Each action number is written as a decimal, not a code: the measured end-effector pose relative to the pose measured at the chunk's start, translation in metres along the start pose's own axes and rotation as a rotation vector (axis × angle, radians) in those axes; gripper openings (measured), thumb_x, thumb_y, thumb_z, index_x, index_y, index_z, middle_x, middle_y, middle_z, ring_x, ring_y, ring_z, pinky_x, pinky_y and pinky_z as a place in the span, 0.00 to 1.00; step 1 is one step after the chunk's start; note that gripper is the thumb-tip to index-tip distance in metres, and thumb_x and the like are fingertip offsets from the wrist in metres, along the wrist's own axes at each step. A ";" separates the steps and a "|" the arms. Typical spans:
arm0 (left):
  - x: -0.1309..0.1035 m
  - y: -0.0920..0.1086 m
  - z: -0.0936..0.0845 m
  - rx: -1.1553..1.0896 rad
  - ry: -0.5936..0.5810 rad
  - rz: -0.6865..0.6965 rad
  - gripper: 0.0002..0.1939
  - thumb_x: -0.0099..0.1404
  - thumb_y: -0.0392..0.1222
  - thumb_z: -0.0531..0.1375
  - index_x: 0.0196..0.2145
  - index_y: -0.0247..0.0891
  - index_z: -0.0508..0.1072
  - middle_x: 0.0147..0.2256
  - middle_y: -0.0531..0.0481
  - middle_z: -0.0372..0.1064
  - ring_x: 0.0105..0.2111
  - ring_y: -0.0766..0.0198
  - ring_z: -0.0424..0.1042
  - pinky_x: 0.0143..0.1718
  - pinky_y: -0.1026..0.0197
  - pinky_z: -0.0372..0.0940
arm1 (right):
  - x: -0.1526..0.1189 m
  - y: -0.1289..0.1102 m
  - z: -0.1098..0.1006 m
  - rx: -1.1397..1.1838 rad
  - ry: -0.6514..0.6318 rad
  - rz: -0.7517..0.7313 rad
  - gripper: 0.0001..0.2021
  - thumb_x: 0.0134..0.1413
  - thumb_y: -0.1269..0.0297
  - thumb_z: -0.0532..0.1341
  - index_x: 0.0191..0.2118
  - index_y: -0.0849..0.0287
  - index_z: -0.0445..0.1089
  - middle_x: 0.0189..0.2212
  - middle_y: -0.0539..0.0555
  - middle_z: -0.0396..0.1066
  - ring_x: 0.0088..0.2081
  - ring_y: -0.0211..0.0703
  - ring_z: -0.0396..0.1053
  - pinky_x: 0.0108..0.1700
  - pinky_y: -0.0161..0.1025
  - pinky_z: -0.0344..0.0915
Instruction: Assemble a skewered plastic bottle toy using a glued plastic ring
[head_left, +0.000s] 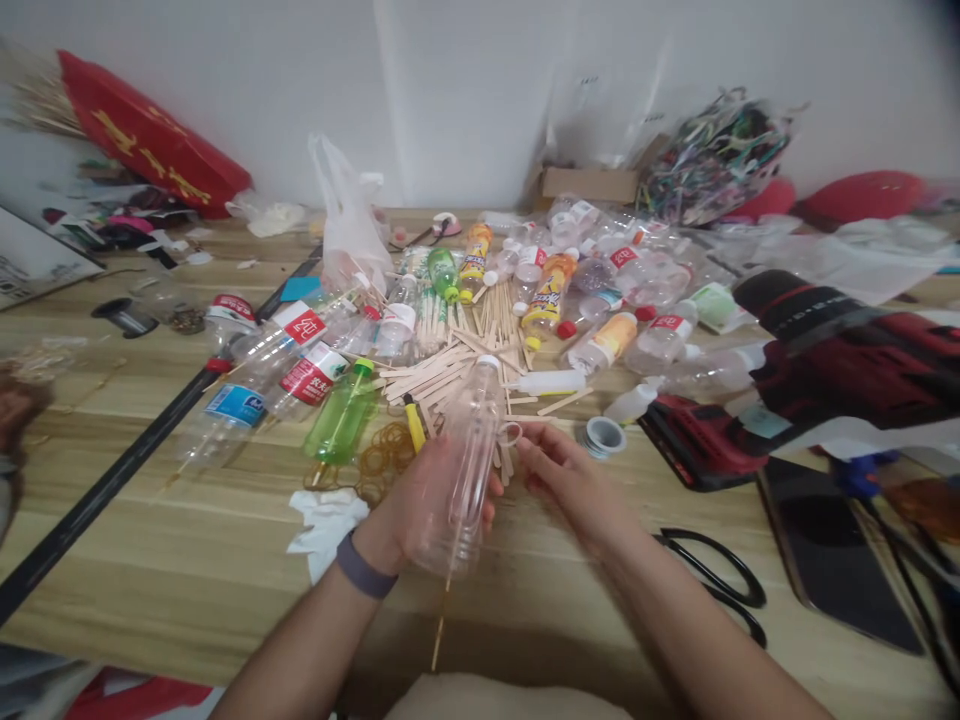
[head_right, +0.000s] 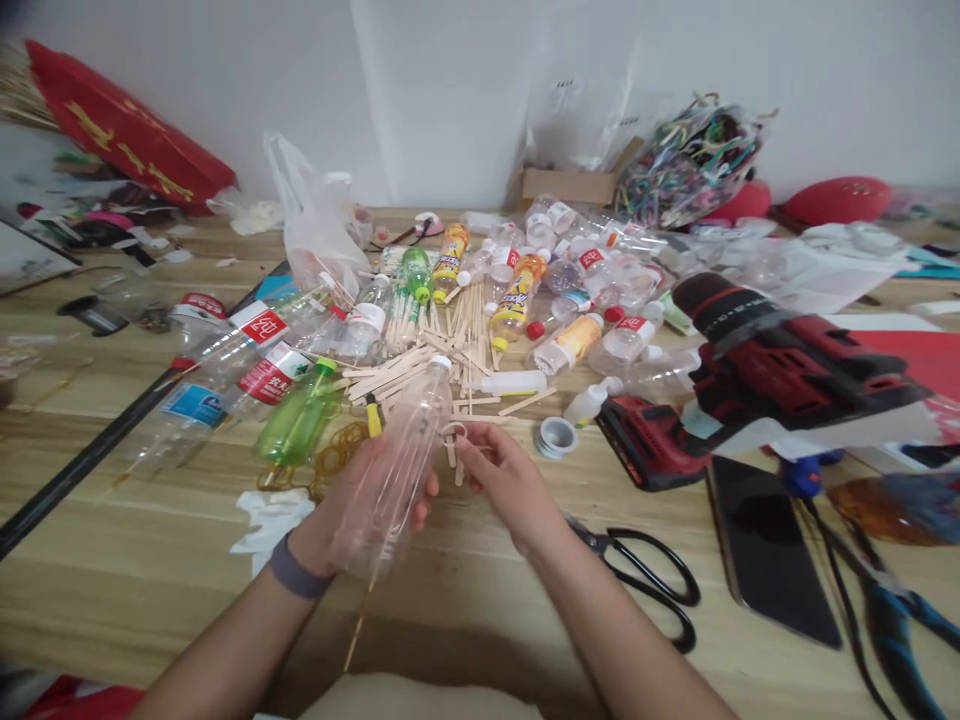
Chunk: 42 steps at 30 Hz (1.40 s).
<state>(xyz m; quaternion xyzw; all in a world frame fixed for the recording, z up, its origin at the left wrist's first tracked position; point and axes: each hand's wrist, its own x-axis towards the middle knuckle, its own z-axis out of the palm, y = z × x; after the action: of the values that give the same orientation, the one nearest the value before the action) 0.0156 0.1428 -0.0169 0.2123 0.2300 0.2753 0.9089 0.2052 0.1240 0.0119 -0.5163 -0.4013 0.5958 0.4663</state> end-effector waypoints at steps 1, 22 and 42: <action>-0.001 0.000 0.001 0.011 0.007 -0.006 0.24 0.58 0.60 0.62 0.39 0.35 0.76 0.30 0.46 0.77 0.25 0.60 0.76 0.27 0.61 0.70 | 0.001 0.000 0.001 0.023 -0.014 0.004 0.23 0.44 0.44 0.70 0.35 0.59 0.69 0.26 0.45 0.65 0.26 0.34 0.58 0.28 0.35 0.54; -0.042 0.022 -0.009 0.024 0.030 0.104 0.27 0.59 0.61 0.61 0.42 0.33 0.75 0.28 0.46 0.75 0.24 0.62 0.74 0.26 0.64 0.68 | -0.056 -0.005 -0.092 0.386 0.210 0.136 0.25 0.39 0.50 0.74 0.15 0.55 0.58 0.14 0.44 0.49 0.18 0.33 0.43 0.20 0.36 0.51; -0.043 0.019 0.007 0.140 0.169 0.069 0.29 0.61 0.63 0.59 0.44 0.33 0.74 0.28 0.48 0.74 0.23 0.63 0.73 0.26 0.64 0.66 | -0.051 -0.002 -0.011 0.138 -0.104 0.001 0.25 0.54 0.42 0.63 0.20 0.56 0.59 0.16 0.45 0.53 0.21 0.36 0.47 0.25 0.39 0.43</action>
<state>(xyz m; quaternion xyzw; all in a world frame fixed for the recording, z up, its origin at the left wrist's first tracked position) -0.0207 0.1295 0.0115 0.2591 0.3173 0.3066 0.8592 0.2182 0.0746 0.0244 -0.4514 -0.3829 0.6482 0.4790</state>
